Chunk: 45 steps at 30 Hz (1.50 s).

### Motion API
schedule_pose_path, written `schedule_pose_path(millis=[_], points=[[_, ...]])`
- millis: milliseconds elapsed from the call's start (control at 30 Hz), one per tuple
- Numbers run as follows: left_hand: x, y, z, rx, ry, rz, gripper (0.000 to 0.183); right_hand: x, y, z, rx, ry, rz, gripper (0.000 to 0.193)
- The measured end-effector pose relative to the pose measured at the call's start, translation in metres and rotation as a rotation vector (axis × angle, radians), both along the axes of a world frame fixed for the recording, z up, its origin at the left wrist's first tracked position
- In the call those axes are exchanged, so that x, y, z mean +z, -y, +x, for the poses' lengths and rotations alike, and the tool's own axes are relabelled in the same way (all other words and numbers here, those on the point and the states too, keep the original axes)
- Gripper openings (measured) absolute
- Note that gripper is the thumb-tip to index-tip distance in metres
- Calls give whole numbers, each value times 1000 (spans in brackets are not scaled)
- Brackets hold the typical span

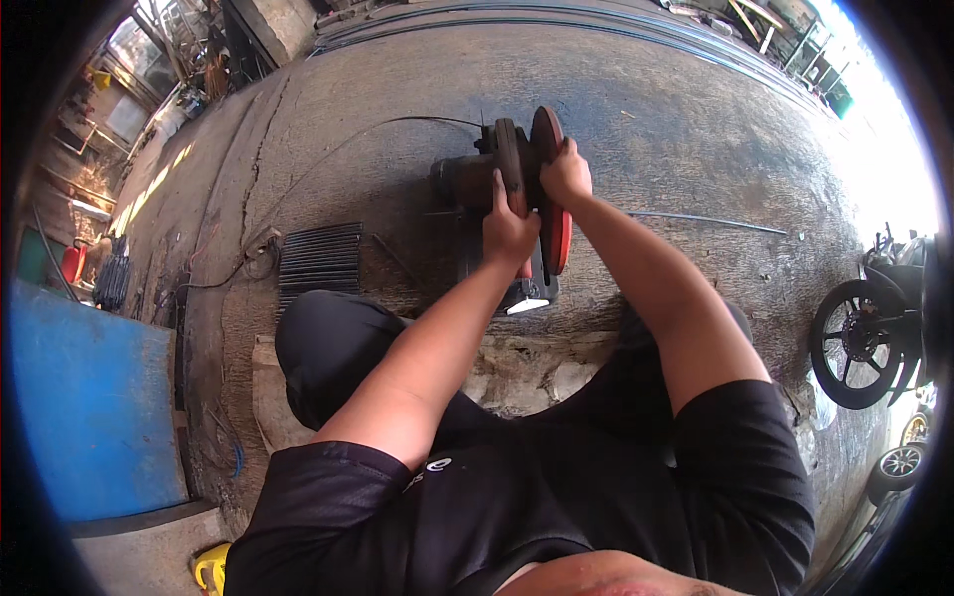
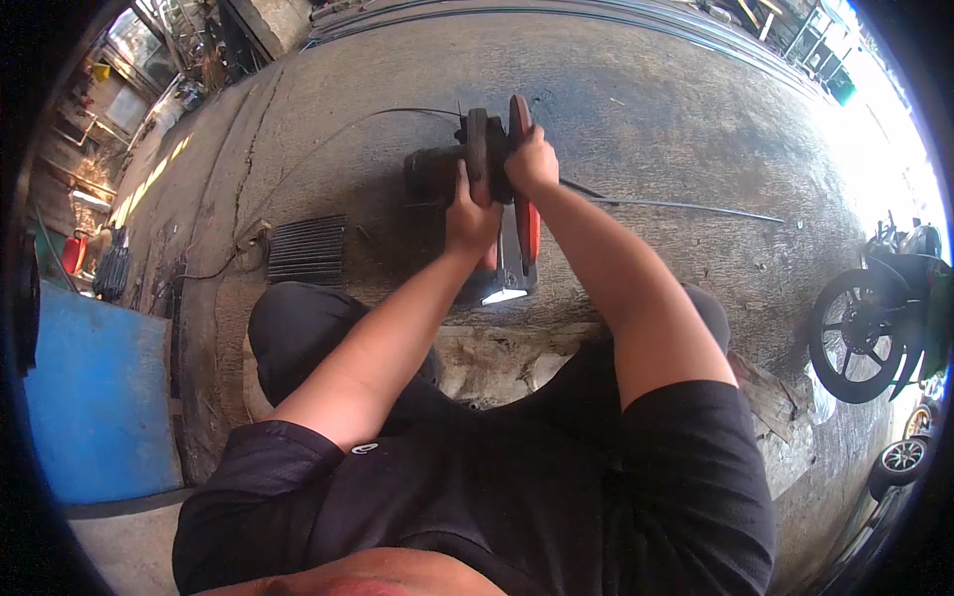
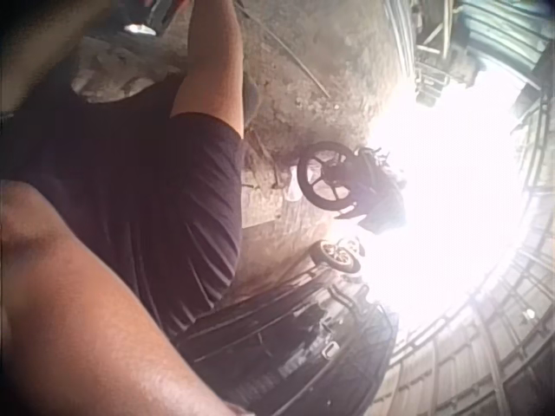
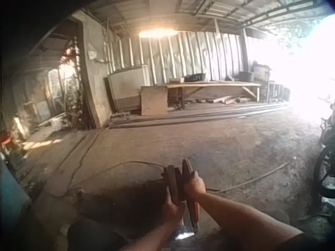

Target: The person is using a chop saw to cut metal rods to a specific length.

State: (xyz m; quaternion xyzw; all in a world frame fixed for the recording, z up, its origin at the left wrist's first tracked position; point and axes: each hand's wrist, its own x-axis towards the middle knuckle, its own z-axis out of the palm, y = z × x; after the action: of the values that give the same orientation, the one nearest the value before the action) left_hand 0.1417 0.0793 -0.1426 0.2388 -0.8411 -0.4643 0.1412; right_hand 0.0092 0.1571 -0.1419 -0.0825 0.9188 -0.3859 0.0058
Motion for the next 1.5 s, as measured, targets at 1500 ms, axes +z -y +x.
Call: schedule_pose_path(millis=[1500], points=[[-62,-8,21,-12,-229,-33,79,-38,-8,33,-3,-185,-113,57]])
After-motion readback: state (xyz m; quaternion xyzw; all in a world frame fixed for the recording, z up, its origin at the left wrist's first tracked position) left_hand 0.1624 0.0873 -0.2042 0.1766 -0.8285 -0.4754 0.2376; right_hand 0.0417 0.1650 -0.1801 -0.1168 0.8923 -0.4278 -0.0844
